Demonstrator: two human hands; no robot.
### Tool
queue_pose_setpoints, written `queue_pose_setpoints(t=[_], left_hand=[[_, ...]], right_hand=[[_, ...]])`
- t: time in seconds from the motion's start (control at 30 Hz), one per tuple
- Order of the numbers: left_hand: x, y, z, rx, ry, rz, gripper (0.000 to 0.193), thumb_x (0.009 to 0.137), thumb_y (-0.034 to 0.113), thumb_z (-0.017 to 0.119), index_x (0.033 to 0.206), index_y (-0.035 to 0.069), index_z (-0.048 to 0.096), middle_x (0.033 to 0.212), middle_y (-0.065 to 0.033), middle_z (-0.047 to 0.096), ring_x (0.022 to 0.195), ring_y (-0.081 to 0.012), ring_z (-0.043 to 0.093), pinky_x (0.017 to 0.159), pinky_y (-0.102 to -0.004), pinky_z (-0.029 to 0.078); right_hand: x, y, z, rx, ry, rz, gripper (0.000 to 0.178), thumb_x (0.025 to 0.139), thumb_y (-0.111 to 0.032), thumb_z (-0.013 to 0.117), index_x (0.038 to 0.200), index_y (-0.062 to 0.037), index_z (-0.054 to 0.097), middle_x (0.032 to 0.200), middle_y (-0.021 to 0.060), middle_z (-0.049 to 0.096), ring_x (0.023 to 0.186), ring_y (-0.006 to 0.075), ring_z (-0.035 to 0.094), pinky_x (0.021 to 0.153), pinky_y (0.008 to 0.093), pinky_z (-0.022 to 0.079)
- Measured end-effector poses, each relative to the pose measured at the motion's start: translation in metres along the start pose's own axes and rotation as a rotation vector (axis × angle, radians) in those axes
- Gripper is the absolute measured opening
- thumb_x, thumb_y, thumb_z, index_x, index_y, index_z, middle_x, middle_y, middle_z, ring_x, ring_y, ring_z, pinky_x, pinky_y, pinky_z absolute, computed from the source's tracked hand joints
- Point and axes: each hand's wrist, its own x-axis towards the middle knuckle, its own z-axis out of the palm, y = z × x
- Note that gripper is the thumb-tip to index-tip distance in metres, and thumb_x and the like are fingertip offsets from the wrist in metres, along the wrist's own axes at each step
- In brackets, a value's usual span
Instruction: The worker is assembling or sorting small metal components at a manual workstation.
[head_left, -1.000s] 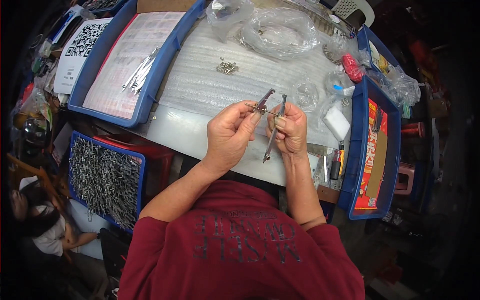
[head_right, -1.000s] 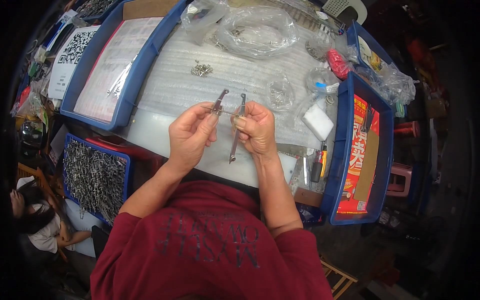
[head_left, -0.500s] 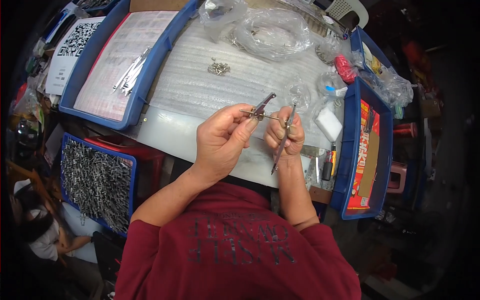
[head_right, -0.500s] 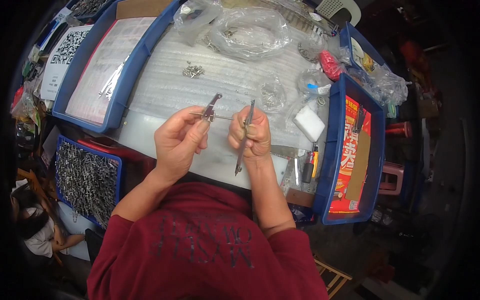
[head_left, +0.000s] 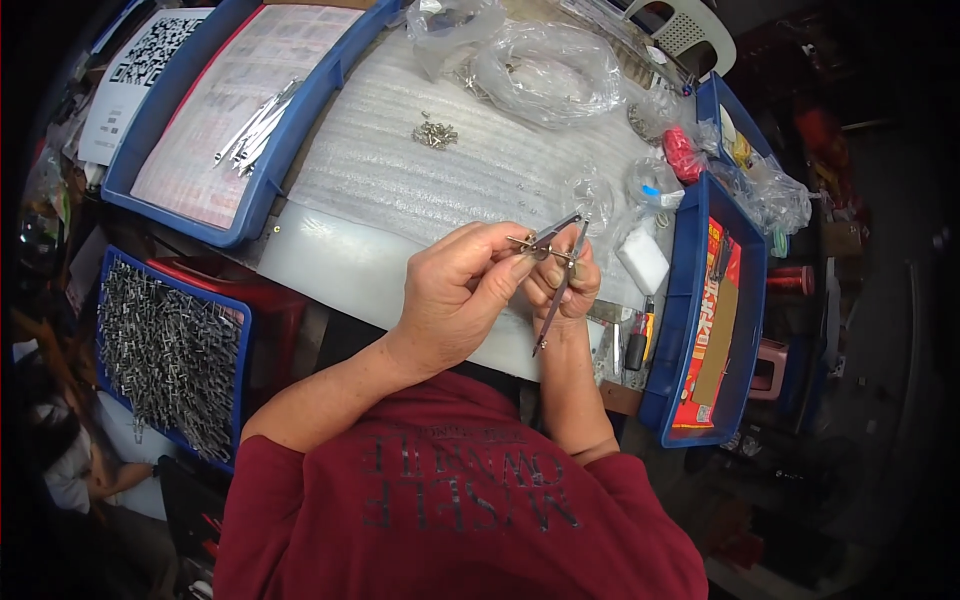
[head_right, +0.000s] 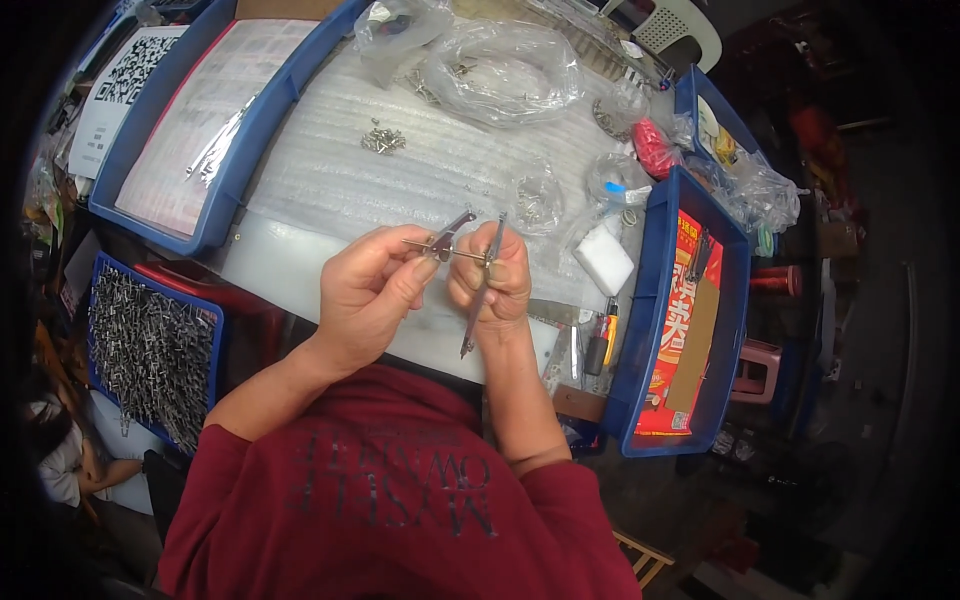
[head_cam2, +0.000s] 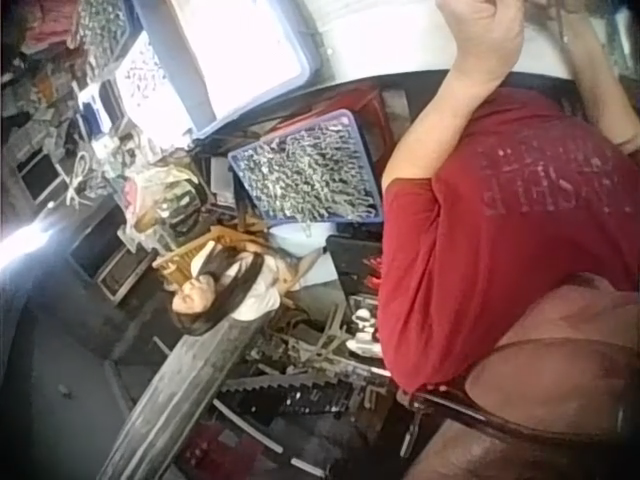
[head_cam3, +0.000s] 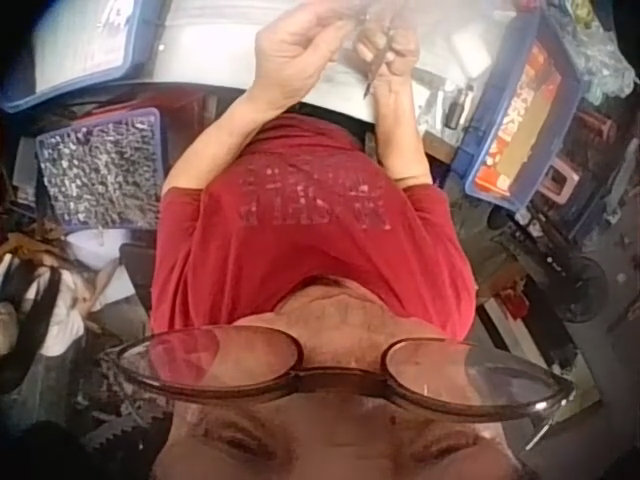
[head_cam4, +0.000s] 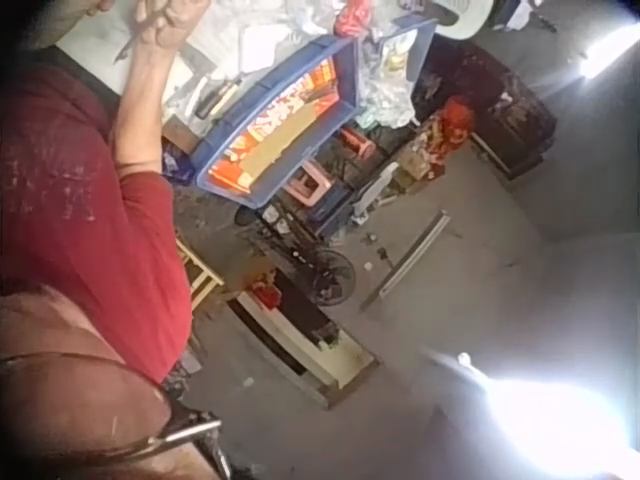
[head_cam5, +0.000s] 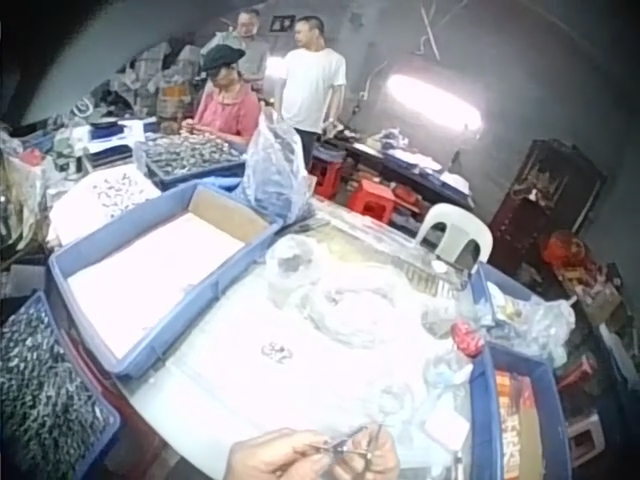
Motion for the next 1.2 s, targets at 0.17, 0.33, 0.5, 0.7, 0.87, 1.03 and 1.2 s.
queue_pose_setpoints(t=[0.17,0.33,0.5,0.7,0.87,1.03,1.2], left_hand=[[0.0012,-0.0014,-0.0033,0.068,-0.109,0.087,0.018,0.074,-0.001,0.049,0.092,-0.003,0.048,0.074,-0.0043,0.049,0.054,-0.0041,0.045,0.045,-0.0148,0.037],[0.0005,-0.0022,-0.0028,0.106,-0.103,0.115,0.018,0.074,-0.001,0.049,0.091,-0.003,0.048,0.074,-0.0047,0.049,0.054,-0.0047,0.045,0.045,-0.0152,0.037],[0.0022,-0.0009,-0.0038,0.173,-0.092,0.167,0.016,0.072,0.0,0.051,0.089,-0.003,0.05,0.071,-0.0052,0.049,0.053,-0.0065,0.045,0.046,-0.0175,0.036],[0.0026,0.0012,-0.0054,0.318,-0.044,0.278,0.015,0.07,0.002,0.054,0.085,-0.001,0.052,0.066,-0.0063,0.05,0.054,-0.0112,0.046,0.048,-0.0212,0.037],[0.0023,0.0015,-0.0062,0.384,-0.049,0.325,0.015,0.069,0.001,0.054,0.084,-0.001,0.052,0.065,-0.0072,0.051,0.054,-0.0136,0.047,0.049,-0.021,0.037],[0.0036,0.0003,-0.0068,0.344,-0.041,0.289,0.015,0.069,0.002,0.054,0.083,-0.001,0.052,0.064,-0.0073,0.05,0.054,-0.0134,0.046,0.049,-0.0215,0.037],[0.0017,-0.0051,-0.0069,0.325,-0.051,0.247,0.015,0.069,0.002,0.054,0.084,-0.001,0.052,0.065,-0.007,0.05,0.055,-0.0125,0.046,0.049,-0.0218,0.037]], right_hand=[[-0.0001,-0.0005,0.0009,-0.081,0.048,0.002,0.011,0.065,-0.002,0.053,0.069,0.0032,0.044,0.051,0.0065,0.041,0.033,0.0045,0.032,0.029,0.018,0.025],[0.0,0.0009,0.0006,-0.063,0.054,0.001,0.008,0.065,0.0,0.051,0.068,0.0038,0.044,0.05,0.0061,0.04,0.032,0.0048,0.031,0.028,0.018,0.025],[-0.0008,0.001,0.001,-0.086,0.084,-0.005,0.005,0.065,0.003,0.049,0.067,0.0042,0.044,0.048,0.0055,0.039,0.032,0.0049,0.031,0.028,0.0179,0.024],[-0.0018,0.0012,0.0001,-0.164,0.14,-0.017,0.005,0.064,0.003,0.049,0.068,0.0043,0.046,0.047,0.0039,0.039,0.033,0.005,0.031,0.029,0.0188,0.025],[-0.0022,0.0012,-0.0022,-0.22,0.174,-0.025,0.009,0.063,0.001,0.053,0.07,0.0027,0.047,0.05,0.0039,0.041,0.034,0.0053,0.034,0.032,0.0192,0.028],[-0.0014,0.0009,0.0005,-0.259,0.16,-0.021,0.01,0.063,0.0,0.055,0.069,0.0024,0.047,0.051,0.004,0.042,0.035,0.0051,0.034,0.032,0.0183,0.029],[-0.0018,-0.0002,0.0029,-0.341,0.204,-0.023,0.01,0.063,-0.001,0.055,0.068,0.0021,0.047,0.052,0.0036,0.042,0.035,0.0046,0.033,0.032,0.0173,0.028]])
